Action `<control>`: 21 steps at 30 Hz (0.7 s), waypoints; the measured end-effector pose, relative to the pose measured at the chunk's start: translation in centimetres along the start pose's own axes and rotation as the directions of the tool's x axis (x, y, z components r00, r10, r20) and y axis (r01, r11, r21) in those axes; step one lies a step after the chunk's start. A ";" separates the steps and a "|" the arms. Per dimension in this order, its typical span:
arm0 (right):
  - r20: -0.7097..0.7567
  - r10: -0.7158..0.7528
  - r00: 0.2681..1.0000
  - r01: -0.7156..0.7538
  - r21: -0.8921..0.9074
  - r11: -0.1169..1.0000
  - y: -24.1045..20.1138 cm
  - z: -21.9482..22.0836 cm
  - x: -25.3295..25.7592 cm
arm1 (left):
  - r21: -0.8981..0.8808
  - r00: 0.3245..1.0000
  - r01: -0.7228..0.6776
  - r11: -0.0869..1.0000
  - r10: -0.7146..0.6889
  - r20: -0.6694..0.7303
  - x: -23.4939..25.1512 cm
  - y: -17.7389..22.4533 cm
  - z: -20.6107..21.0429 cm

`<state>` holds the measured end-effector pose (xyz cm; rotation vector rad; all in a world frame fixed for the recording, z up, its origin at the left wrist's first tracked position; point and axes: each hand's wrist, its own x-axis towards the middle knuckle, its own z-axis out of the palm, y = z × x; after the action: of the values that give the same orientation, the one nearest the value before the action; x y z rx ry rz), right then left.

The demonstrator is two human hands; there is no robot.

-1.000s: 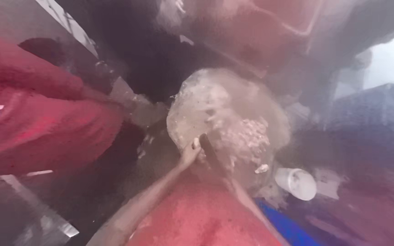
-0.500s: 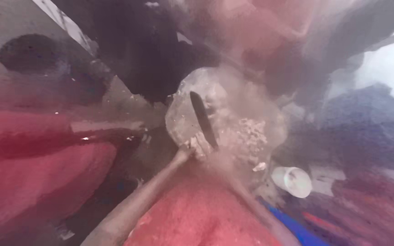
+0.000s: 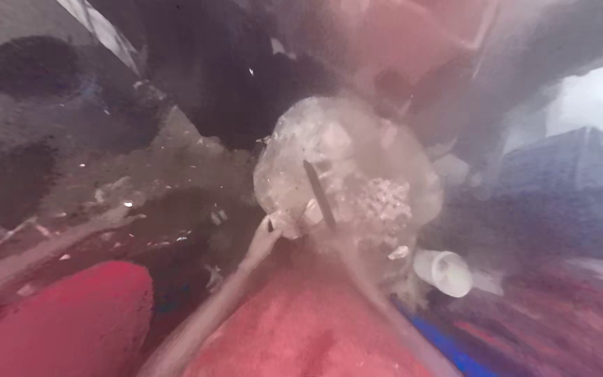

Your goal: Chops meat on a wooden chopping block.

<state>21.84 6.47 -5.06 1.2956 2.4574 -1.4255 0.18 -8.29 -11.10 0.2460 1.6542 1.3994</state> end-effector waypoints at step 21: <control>0.223 0.145 0.964 -0.067 -0.328 0.942 -2.8 -3.6 2.2 | -0.036 0.999 -0.049 0.998 0.049 0.008 0.5 1.6 -2.4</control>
<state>19.84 9.78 -1.84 1.0937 2.2932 -1.0367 -2.49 -9.04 -10.22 0.2729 1.6244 1.4613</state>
